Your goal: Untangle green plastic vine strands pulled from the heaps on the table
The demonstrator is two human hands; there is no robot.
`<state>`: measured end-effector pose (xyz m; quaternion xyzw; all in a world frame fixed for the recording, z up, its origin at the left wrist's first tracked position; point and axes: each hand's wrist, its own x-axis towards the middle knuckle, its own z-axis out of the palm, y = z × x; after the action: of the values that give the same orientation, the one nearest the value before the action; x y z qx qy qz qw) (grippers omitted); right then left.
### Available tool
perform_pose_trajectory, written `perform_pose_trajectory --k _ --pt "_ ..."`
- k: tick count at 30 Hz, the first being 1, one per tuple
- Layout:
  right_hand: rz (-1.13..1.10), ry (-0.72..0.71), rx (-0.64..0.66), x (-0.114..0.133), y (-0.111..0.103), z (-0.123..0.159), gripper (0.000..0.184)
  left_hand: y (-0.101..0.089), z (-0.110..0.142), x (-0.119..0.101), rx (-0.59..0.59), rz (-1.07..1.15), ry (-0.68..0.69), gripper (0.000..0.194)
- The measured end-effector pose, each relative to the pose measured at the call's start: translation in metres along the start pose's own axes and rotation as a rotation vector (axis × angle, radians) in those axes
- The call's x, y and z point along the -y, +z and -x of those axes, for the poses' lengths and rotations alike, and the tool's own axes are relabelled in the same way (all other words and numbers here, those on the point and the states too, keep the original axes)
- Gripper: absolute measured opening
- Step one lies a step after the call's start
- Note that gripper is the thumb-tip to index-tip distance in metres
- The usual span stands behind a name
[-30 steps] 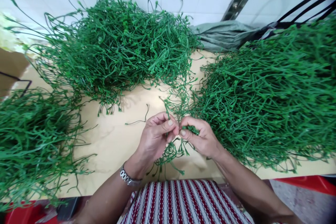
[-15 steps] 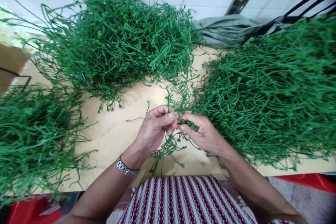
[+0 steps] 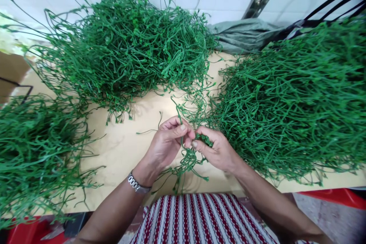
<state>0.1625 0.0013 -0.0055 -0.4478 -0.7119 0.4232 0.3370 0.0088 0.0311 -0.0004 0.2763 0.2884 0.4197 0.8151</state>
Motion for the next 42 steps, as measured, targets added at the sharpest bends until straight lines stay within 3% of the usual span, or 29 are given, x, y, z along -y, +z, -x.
perform_pose_trajectory --k 7,13,16,21,24,27,29,31,34,36,39,42 --pt "-0.041 -0.063 0.145 -0.001 -0.004 -0.004 0.01 0.005 0.0 0.001 -0.036 -0.165 -0.031 0.022" --pt "0.381 -0.162 0.22 0.002 -0.006 -0.001 0.016 0.008 0.004 -0.004 -0.082 -0.671 0.155 0.024" --pt "0.512 -0.151 0.204 0.017 -0.026 0.003 0.02 0.0 0.003 -0.016 -0.094 -0.691 0.195 0.02" --pt "0.577 -0.128 -0.084 0.043 -0.075 0.023 0.014 -0.011 0.002 -0.037 -0.167 -0.503 0.235 0.013" --pt "0.644 -0.125 -0.434 0.053 -0.105 0.037 0.013 -0.012 0.003 -0.043 -0.157 -0.466 0.213 0.013" --pt "0.971 -0.109 -0.878 0.058 -0.139 0.04 0.011 -0.009 0.004 -0.046 -0.187 -0.469 0.18 0.015" --pt "1.202 -0.079 -0.985 0.055 -0.16 0.034 0.018 -0.008 0.004 -0.048 -0.205 -0.482 0.178 0.016" --pt "1.321 -0.052 -0.886 0.042 -0.175 0.024 0.034 -0.007 0.004 -0.048 -0.21 -0.509 0.178 0.018" --pt "1.444 0.102 -0.455 0.011 -0.182 0.012 0.066 -0.007 0.003 -0.049 -0.222 -0.545 0.154 0.02" --pt "1.451 0.206 -0.32 -0.007 -0.178 0.01 0.069 -0.008 0.004 -0.049 -0.228 -0.549 0.132 0.02" --pt "1.432 0.261 -0.257 -0.015 -0.174 0.011 0.072 -0.008 0.003 -0.049 -0.225 -0.556 0.119 0.022" --pt "1.421 0.244 -0.277 -0.002 -0.18 0.012 0.072 -0.007 0.003 -0.048 -0.206 -0.567 0.137 0.021"
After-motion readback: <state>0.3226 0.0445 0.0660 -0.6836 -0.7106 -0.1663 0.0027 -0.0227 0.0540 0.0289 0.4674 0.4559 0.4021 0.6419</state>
